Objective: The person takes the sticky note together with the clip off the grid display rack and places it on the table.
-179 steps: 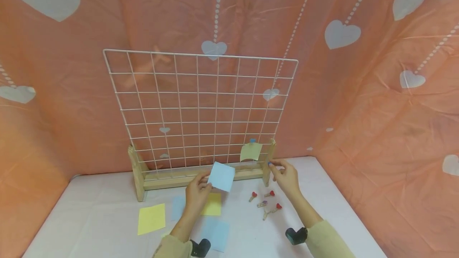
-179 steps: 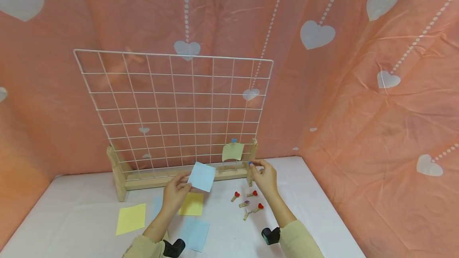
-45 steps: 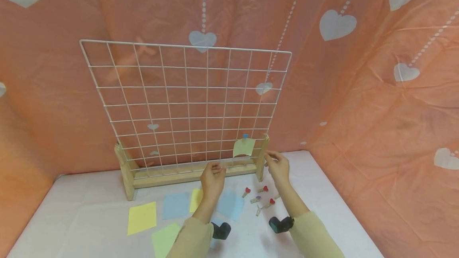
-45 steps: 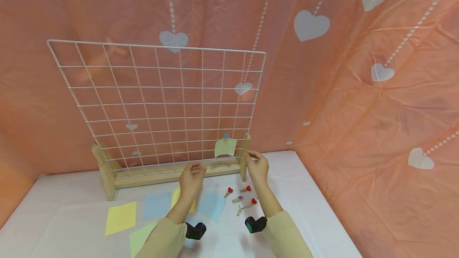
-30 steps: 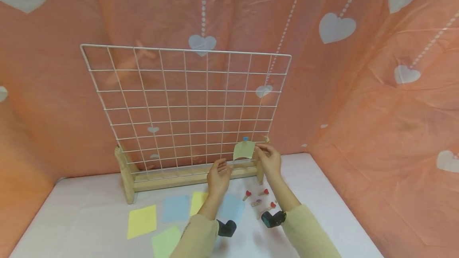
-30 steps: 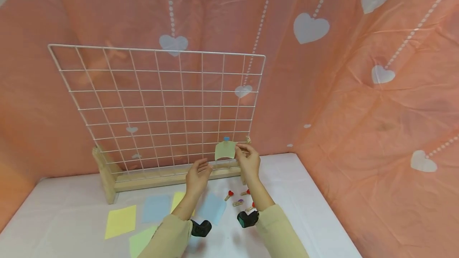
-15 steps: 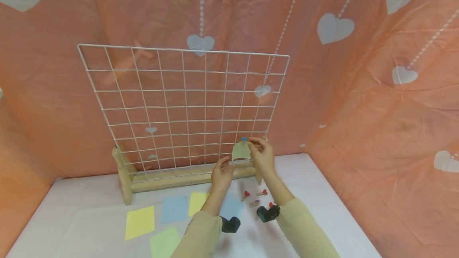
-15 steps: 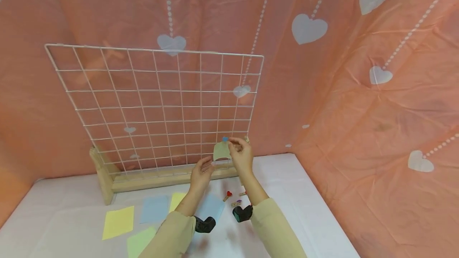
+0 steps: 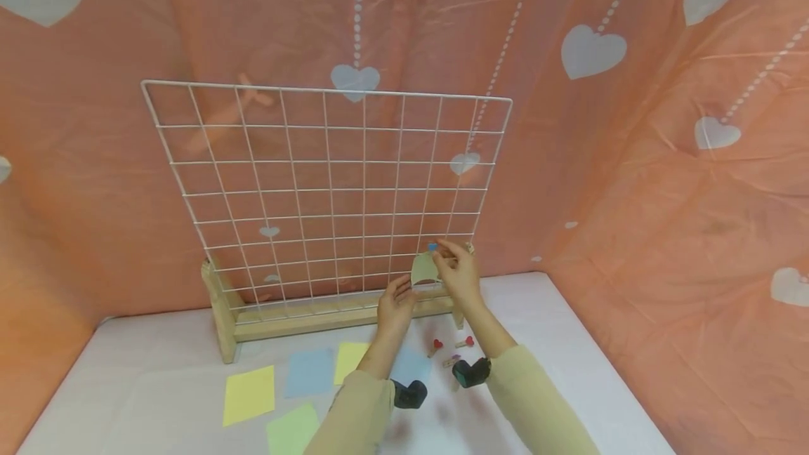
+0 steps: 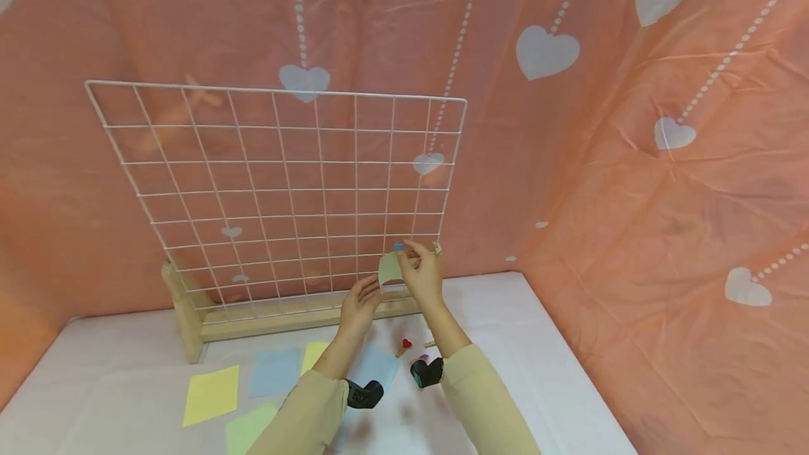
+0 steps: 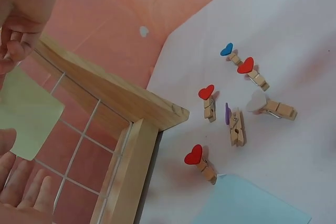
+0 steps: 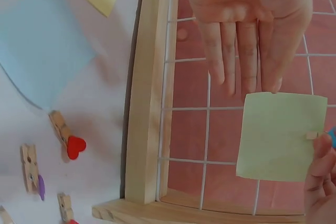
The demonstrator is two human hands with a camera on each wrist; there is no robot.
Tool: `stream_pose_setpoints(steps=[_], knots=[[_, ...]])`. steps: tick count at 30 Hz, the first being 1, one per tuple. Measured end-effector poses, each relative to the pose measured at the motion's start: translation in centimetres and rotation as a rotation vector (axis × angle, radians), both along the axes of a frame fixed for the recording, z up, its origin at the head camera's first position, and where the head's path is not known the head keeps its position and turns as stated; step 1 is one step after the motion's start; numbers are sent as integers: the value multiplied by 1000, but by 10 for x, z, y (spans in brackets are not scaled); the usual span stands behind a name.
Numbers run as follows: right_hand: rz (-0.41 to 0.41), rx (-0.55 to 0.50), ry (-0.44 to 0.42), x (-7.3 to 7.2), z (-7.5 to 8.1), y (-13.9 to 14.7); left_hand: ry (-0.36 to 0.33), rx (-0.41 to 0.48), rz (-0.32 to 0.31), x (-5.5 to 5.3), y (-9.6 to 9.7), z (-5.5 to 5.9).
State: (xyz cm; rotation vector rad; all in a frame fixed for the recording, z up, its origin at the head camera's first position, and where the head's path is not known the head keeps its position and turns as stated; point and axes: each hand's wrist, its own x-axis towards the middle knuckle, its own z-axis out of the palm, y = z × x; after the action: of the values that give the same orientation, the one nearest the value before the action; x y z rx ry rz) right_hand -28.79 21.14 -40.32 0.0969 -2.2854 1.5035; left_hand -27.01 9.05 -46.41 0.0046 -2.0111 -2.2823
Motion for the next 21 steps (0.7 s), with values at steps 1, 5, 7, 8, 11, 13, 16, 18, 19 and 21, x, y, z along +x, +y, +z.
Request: stream_pose_setpoints(steps=[1, 5, 7, 8, 11, 13, 16, 18, 19, 21], knots=[[8, 26, -9, -1, 1, 0, 4, 11, -5, -1, 0, -1], [26, 130, -7, -3, 3, -1, 13, 36, -31, -3, 1, -2], [29, 147, -9, -3, 4, 0, 15, 40, -43, -4, 2, -2], [27, 152, -3, -4, 5, 0, 17, 41, -45, -5, 2, -2], [21, 151, 7, -5, 5, 1, 9, 59, -42, -4, 3, 4], [11, 152, 15, -5, 6, 2, -3, 60, -30, -4, 4, 5], [3, 163, 8, -5, 6, 2, -36, 43, -12, -7, 6, 7], [-3, 177, 0, -5, 6, 1, -59, 14, 15, -11, 7, 3], [-5, 186, -6, -5, 7, 1, -69, 5, 28, -12, 8, 3], [-12, 203, -6, -5, 7, 1, -77, -5, 53, -14, 9, 3]])
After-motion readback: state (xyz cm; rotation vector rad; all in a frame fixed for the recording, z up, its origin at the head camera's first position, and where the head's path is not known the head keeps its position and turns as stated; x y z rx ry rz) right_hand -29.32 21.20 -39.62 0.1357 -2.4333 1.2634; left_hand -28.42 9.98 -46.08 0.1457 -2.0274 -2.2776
